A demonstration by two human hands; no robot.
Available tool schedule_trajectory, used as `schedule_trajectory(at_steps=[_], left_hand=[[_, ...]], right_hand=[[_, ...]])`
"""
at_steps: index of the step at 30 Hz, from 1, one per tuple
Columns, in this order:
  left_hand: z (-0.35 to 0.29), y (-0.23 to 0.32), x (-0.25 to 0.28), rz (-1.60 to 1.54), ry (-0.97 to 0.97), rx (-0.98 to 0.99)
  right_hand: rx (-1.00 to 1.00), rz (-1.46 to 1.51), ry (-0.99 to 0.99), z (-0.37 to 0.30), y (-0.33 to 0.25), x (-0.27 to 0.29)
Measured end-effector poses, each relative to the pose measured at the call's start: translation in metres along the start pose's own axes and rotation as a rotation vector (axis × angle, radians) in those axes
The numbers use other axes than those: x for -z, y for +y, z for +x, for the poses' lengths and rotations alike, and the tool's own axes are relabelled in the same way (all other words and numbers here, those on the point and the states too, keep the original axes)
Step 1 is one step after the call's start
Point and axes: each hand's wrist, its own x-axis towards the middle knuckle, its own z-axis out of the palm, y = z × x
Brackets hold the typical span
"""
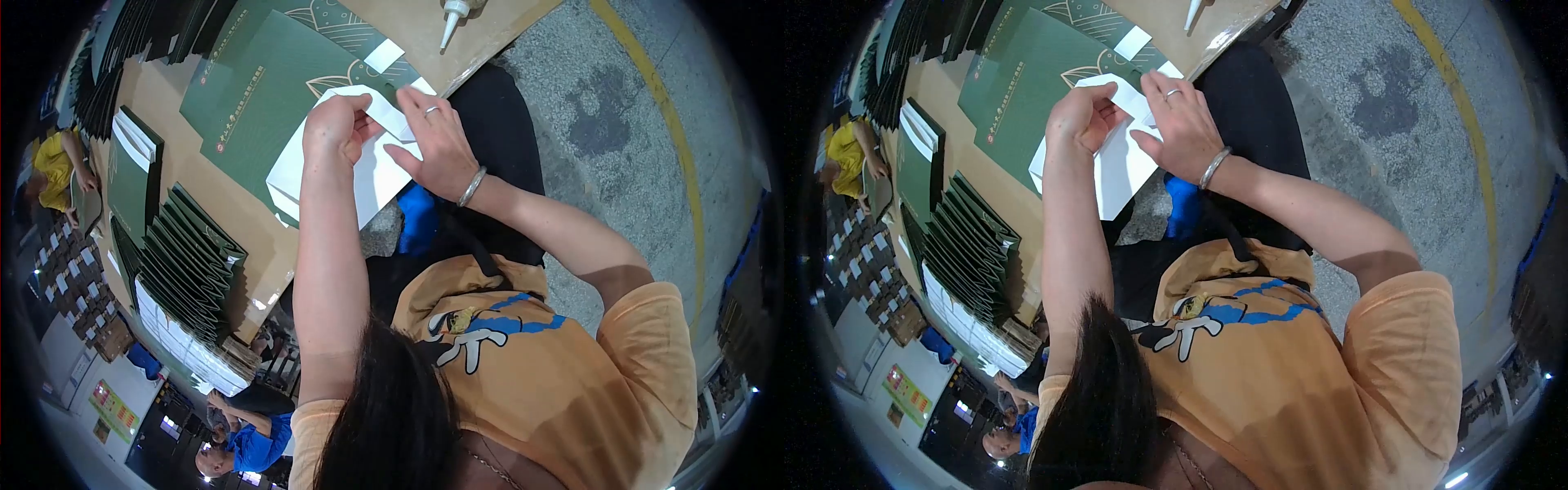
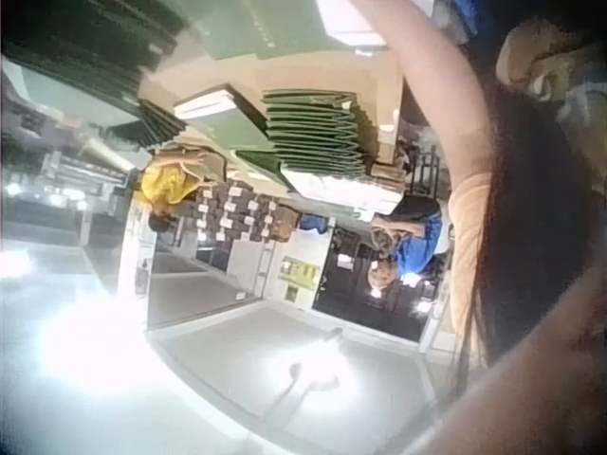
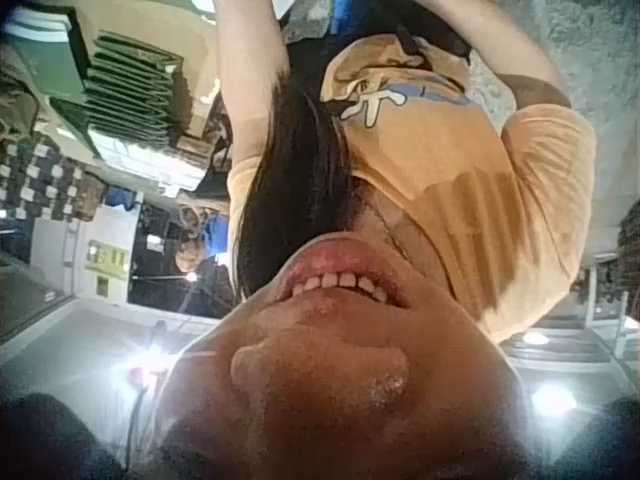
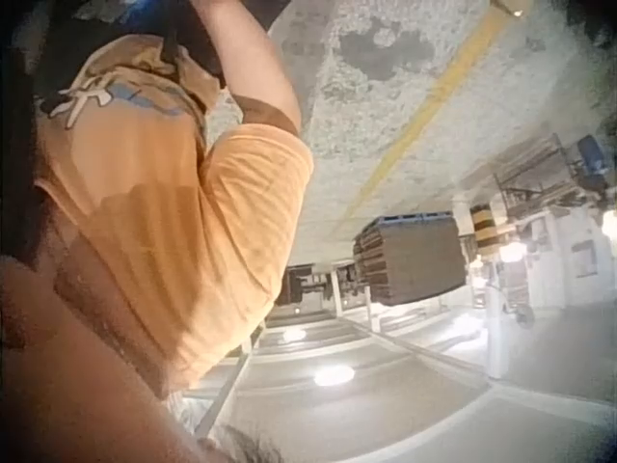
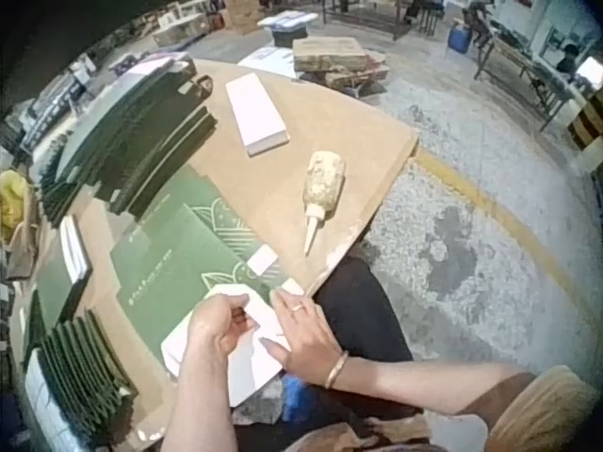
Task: Assembling and gluing paper gift boxes at a workbench.
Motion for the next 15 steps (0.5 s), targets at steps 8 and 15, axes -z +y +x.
schedule_trajectory(at_steps=[8, 15], left_hand=[[-0.003, -0.013, 0.013, -0.159, -0.159, -0.117], [-0.014, -0.069, -0.011, 0.364, 0.158, -0.810]], right_hand=[[-0.243, 0.047, -0.120, 0.047, 0.015, -0.003], [-0.433, 0.185, -0.049, 0.052, 0.020, 0.004]])
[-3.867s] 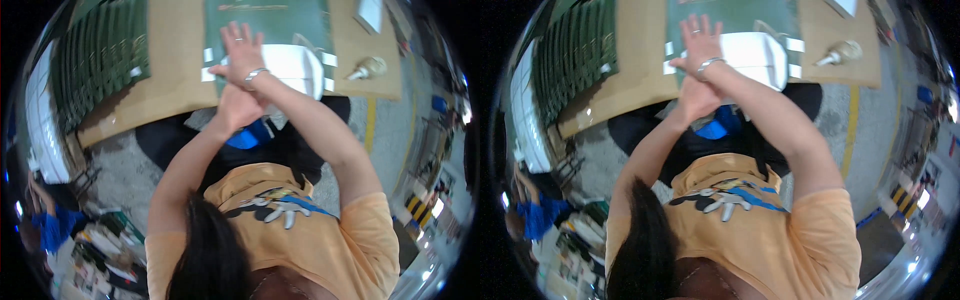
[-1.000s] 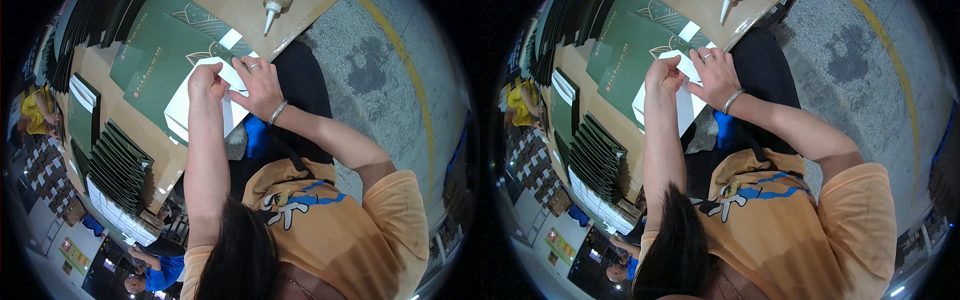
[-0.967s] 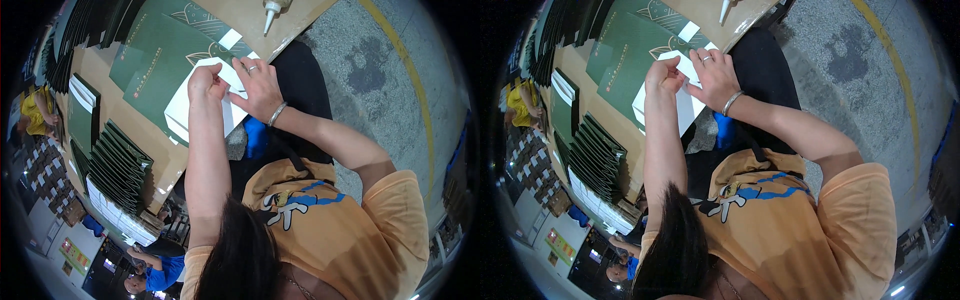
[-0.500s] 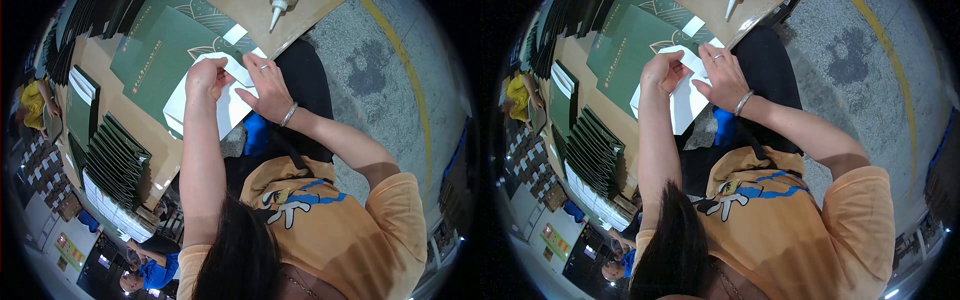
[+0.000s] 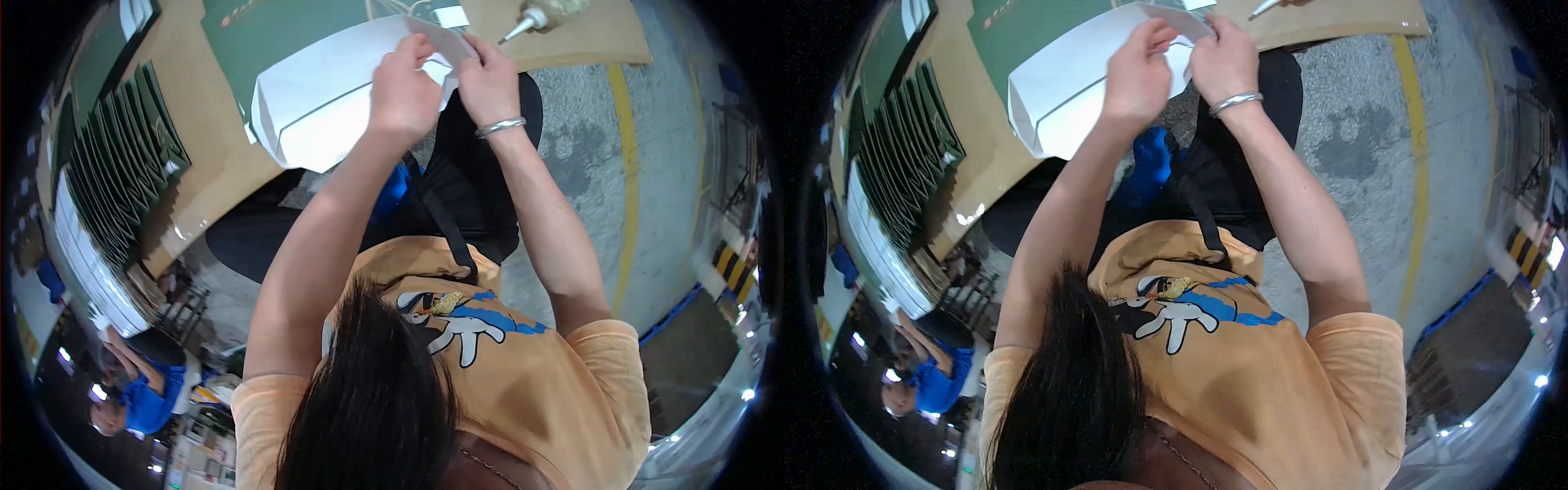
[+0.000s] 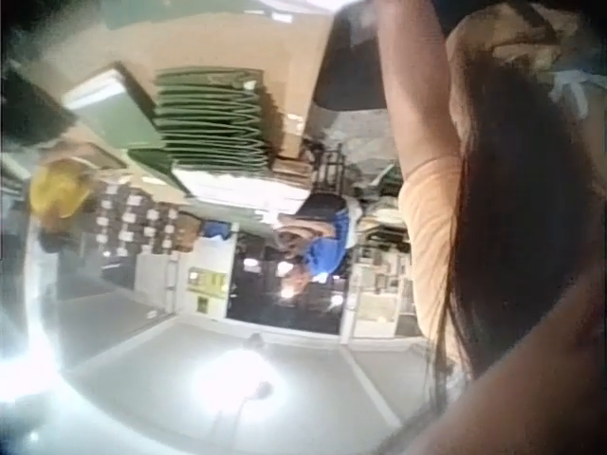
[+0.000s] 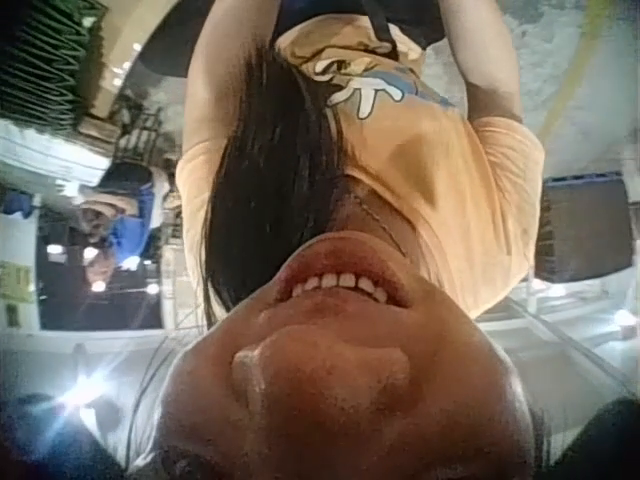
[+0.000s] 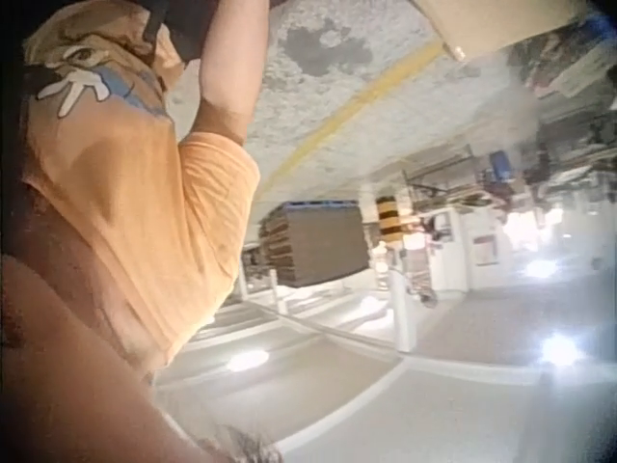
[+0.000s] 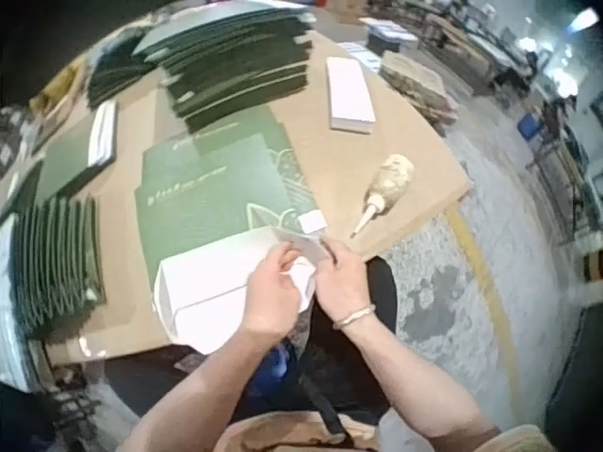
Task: Assembling and gluing paper gift boxes at a workbench.
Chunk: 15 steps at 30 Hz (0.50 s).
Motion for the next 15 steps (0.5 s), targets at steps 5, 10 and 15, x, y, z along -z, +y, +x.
schedule_trajectory(at_steps=[5, 10, 15], left_hand=[[-0.015, -0.009, -0.009, 0.014, 0.090, -0.076], [-0.012, -0.003, -0.009, 0.003, 0.131, 0.018], [-0.006, -0.004, 0.001, -0.081, -0.011, 0.111]], right_hand=[[-0.031, -0.389, -0.191, 0.018, -0.027, -0.003], [-0.186, -0.545, -0.328, 0.035, -0.043, -0.004], [-0.213, -0.554, -0.242, 0.041, -0.031, -0.006]])
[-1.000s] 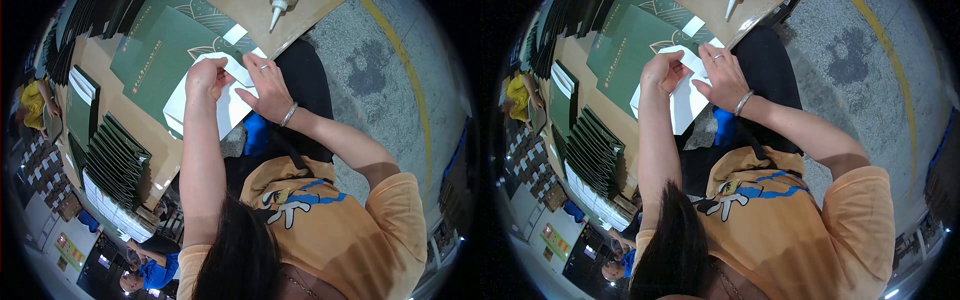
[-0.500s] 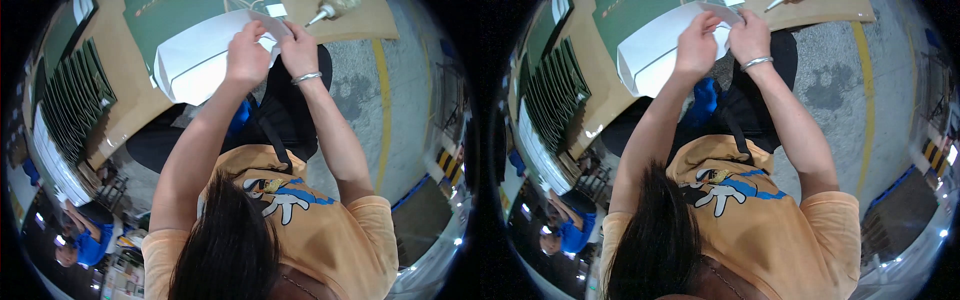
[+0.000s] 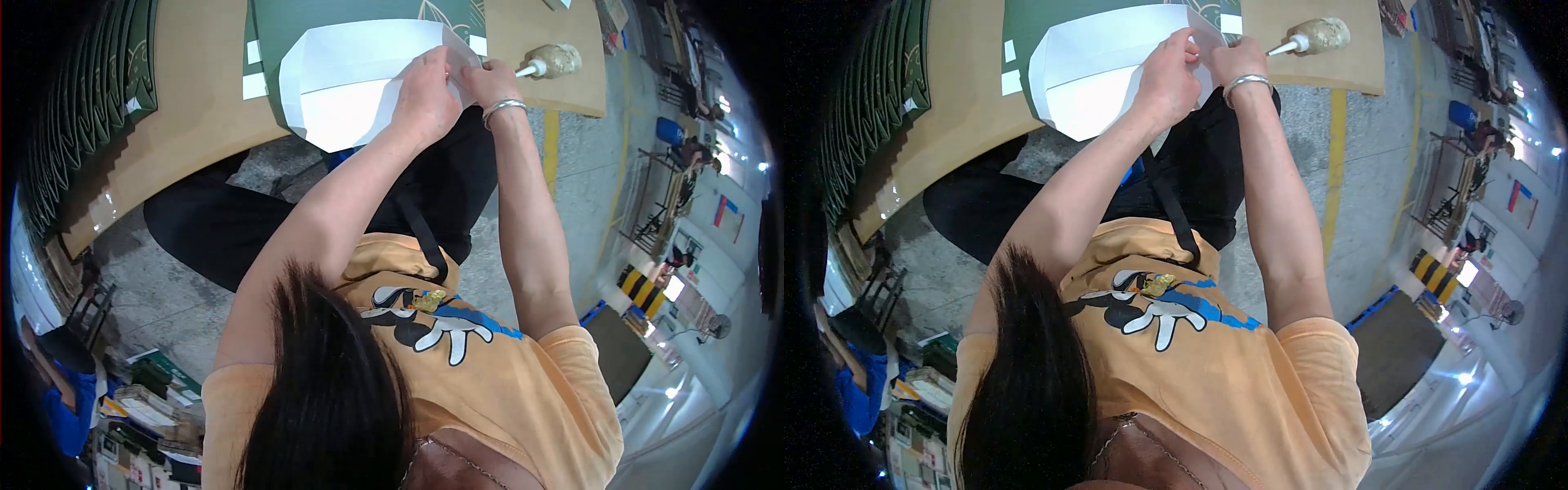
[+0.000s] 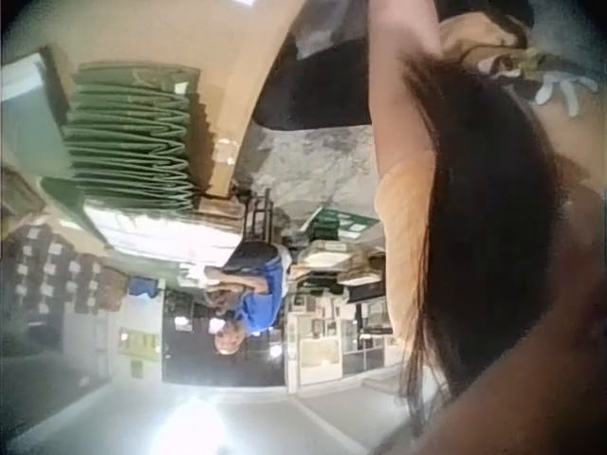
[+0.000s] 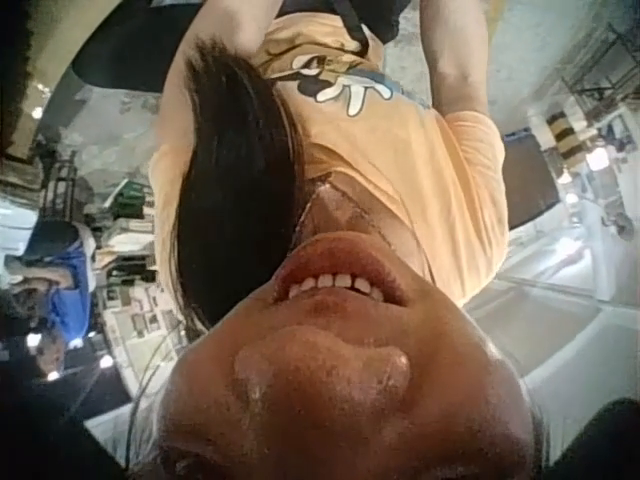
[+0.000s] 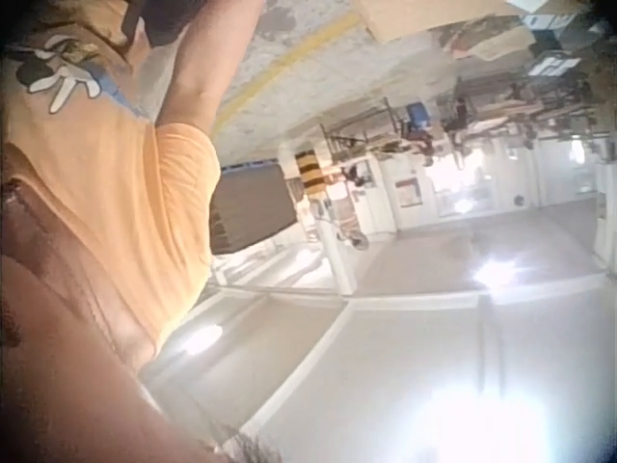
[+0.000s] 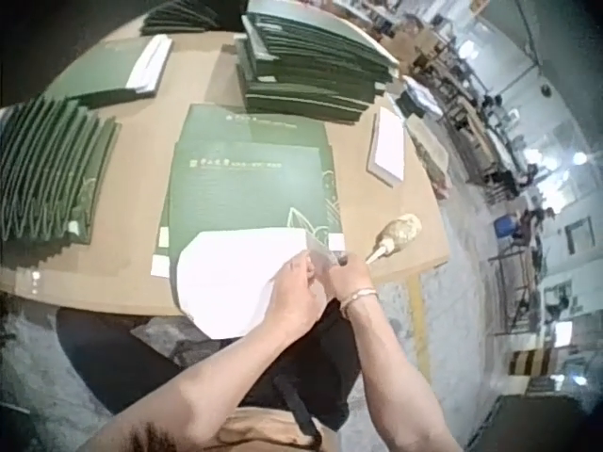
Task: Assembling and gluing paper gift boxes at a workbench.
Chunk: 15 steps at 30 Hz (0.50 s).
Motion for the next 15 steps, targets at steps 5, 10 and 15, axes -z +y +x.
schedule_trajectory(at_steps=[5, 10, 15], left_hand=[[-0.001, -0.005, -0.005, -0.079, 0.018, -0.021], [-0.003, -0.010, -0.011, -0.219, 0.197, -0.123], [-0.004, -0.004, -0.009, -0.093, 0.143, -0.127]], right_hand=[[-0.078, 0.046, -0.072, 0.007, -0.001, 0.004], [-0.068, 0.013, -0.039, 0.008, -0.005, 0.005], [0.004, -0.180, 0.135, -0.004, 0.000, 0.002]])
